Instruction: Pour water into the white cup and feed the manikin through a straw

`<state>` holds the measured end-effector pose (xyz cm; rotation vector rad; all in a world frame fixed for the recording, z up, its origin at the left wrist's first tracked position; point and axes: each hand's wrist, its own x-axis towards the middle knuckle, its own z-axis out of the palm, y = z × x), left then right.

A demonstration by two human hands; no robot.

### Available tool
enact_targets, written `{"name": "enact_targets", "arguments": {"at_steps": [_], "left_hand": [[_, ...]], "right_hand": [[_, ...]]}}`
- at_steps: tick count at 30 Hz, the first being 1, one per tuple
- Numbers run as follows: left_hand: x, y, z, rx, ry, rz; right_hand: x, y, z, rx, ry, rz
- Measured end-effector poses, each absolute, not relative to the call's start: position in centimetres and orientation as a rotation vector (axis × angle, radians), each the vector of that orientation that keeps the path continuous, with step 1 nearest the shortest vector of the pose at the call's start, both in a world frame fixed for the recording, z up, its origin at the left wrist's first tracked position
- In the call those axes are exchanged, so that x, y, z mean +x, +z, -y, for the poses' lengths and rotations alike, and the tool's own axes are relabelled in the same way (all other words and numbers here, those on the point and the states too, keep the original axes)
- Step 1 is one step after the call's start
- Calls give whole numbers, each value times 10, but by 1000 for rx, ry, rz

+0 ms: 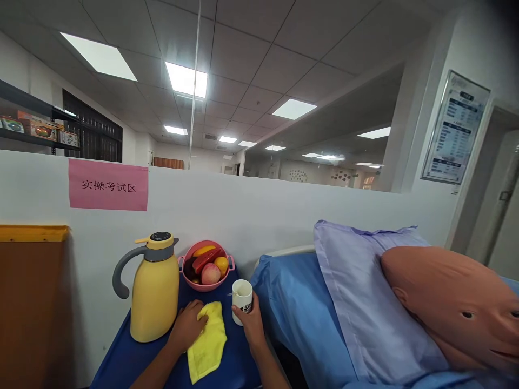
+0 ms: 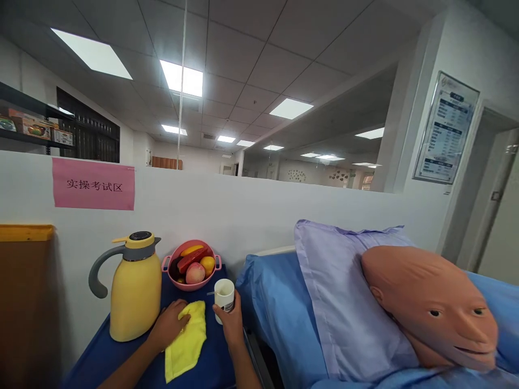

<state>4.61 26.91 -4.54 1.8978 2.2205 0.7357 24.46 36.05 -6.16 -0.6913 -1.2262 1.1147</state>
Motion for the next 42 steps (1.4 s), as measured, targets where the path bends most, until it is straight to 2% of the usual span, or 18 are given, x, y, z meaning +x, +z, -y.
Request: {"name": "enact_targets", "arguments": {"at_steps": [26, 42], "left_hand": [[29, -67, -283, 1793, 1165, -2102], [27, -72, -283, 1695, 1270, -2095]], "right_hand": [[247, -61, -357, -845, 1122, 1310], [254, -56, -344, -924, 1049, 1389]]}}
